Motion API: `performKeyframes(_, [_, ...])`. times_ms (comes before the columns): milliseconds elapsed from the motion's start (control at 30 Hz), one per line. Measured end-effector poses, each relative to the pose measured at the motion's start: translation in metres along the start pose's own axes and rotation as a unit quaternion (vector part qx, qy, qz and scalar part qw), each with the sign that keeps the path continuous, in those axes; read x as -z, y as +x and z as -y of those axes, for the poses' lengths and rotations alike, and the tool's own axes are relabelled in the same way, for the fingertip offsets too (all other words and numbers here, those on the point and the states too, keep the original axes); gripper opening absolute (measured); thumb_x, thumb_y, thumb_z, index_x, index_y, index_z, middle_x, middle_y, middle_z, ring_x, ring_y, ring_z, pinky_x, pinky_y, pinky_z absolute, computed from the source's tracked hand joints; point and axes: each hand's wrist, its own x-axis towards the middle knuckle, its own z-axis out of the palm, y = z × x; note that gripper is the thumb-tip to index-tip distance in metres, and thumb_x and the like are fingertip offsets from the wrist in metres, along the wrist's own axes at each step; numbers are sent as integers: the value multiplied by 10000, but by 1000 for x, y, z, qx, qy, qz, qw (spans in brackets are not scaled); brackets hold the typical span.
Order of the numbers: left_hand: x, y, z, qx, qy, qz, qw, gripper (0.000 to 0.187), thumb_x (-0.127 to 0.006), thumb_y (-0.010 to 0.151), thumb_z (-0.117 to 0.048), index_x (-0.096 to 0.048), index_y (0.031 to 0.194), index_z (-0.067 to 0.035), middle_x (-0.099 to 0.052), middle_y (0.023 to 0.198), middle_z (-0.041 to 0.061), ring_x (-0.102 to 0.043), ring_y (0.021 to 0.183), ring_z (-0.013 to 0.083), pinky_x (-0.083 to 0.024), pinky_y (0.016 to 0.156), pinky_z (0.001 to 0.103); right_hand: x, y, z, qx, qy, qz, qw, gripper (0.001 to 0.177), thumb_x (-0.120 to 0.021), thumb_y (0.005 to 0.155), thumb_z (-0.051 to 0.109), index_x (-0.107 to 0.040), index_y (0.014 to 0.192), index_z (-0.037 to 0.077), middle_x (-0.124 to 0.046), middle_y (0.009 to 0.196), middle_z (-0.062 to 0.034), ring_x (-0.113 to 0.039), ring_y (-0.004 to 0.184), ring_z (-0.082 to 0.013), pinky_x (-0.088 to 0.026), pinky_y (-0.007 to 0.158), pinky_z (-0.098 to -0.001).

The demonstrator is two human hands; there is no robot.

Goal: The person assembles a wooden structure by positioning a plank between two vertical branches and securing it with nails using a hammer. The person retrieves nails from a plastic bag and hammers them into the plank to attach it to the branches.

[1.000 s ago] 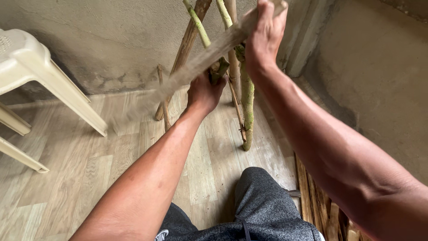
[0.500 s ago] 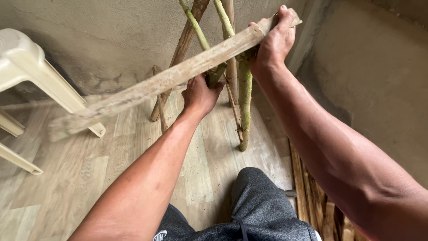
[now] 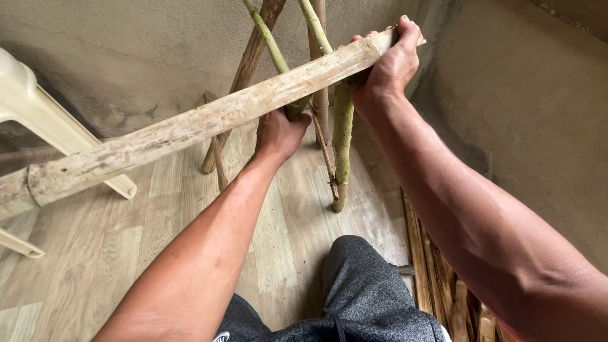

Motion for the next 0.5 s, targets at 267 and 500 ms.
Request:
performKeyframes(267, [10,4,26,-125,-2,-68,990,388,-683,877,-284,-677,1192,-59,-712,1119,151,-659,1010,277,-524,890,466,-9,-12,-21,14,-19,54,998,360,-614,889,399,-518,984,66,-632,754,-120,-686,619,-290,-623,581,-477])
performKeyframes(500, [37,16,68,-226,-38,-73,971,311,-517,1080,-298,-615,1288,-90,-642,1222,152,-599,1113,218,-514,907,438,-26,-40,-52,13,-31,95,995,331,-616,904,376,-516,954,64,-622,727,-103,-647,588,-238,-610,549,-445])
